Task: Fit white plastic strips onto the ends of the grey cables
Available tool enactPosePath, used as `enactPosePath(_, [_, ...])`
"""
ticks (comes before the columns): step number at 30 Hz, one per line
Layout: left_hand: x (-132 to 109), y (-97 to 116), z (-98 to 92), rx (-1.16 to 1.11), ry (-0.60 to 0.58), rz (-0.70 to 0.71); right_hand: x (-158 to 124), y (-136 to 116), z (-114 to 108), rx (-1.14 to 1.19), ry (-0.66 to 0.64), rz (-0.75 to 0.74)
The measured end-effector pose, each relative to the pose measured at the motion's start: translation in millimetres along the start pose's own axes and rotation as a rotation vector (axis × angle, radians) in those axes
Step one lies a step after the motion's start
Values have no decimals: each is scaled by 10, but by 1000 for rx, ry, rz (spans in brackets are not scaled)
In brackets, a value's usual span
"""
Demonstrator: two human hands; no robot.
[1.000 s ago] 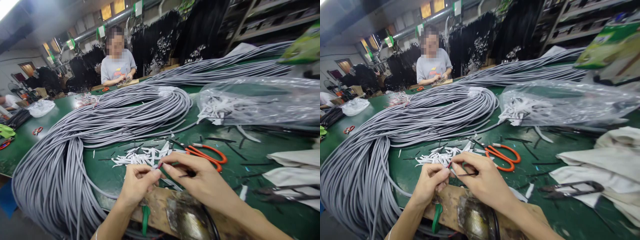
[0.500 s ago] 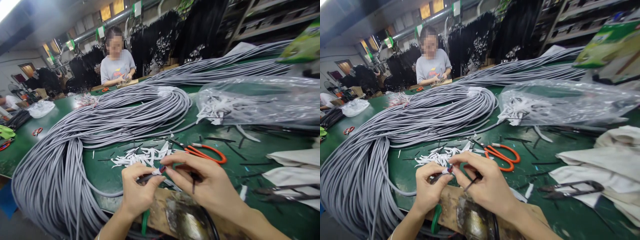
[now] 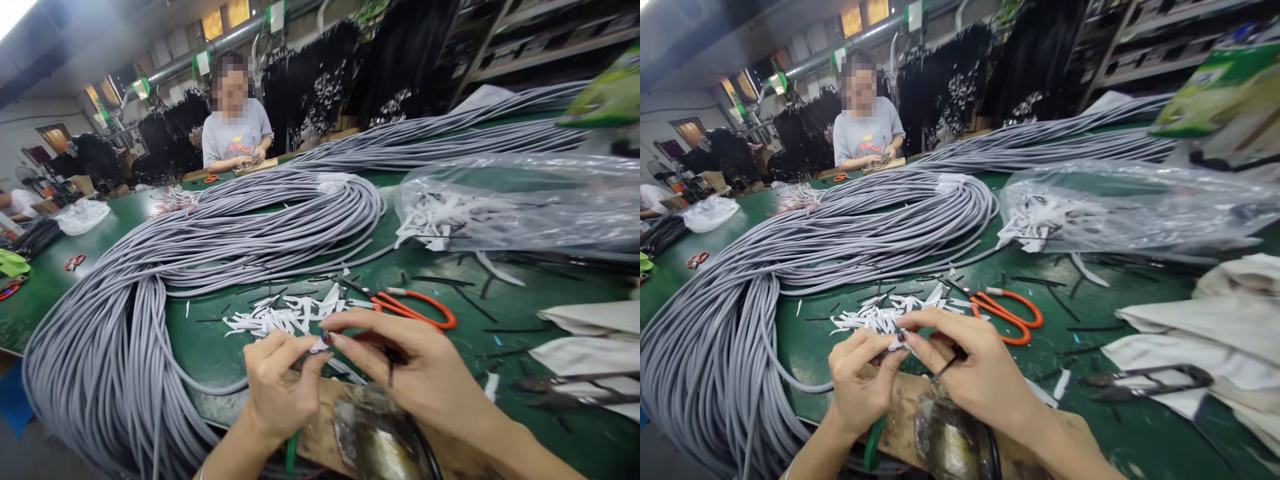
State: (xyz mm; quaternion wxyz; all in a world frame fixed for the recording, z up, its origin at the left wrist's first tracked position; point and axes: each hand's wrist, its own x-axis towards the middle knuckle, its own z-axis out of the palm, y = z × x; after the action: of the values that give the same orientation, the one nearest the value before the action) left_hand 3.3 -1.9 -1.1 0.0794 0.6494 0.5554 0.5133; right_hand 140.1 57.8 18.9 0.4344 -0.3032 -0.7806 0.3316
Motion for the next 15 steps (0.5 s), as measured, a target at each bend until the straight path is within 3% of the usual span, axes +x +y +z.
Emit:
enactPosePath(3, [14,14,12,-69,-15,-81,-11,17,12,5,18,-8])
enactPosePath(6, [70,18,11,-282,-57,-316,-39,63,34,45,22,1])
enactPosePath(10, [159,-27,-33,-767,-308,-704,-68,115,43,151,0,70])
enactPosePath(12, [173,-56,-57,-926,-380,-764,-54,111,26,225,-15,142])
enactPosePath(15, [154,-73,-71,-998,-359,-738,6,78,-10,341,-82,262])
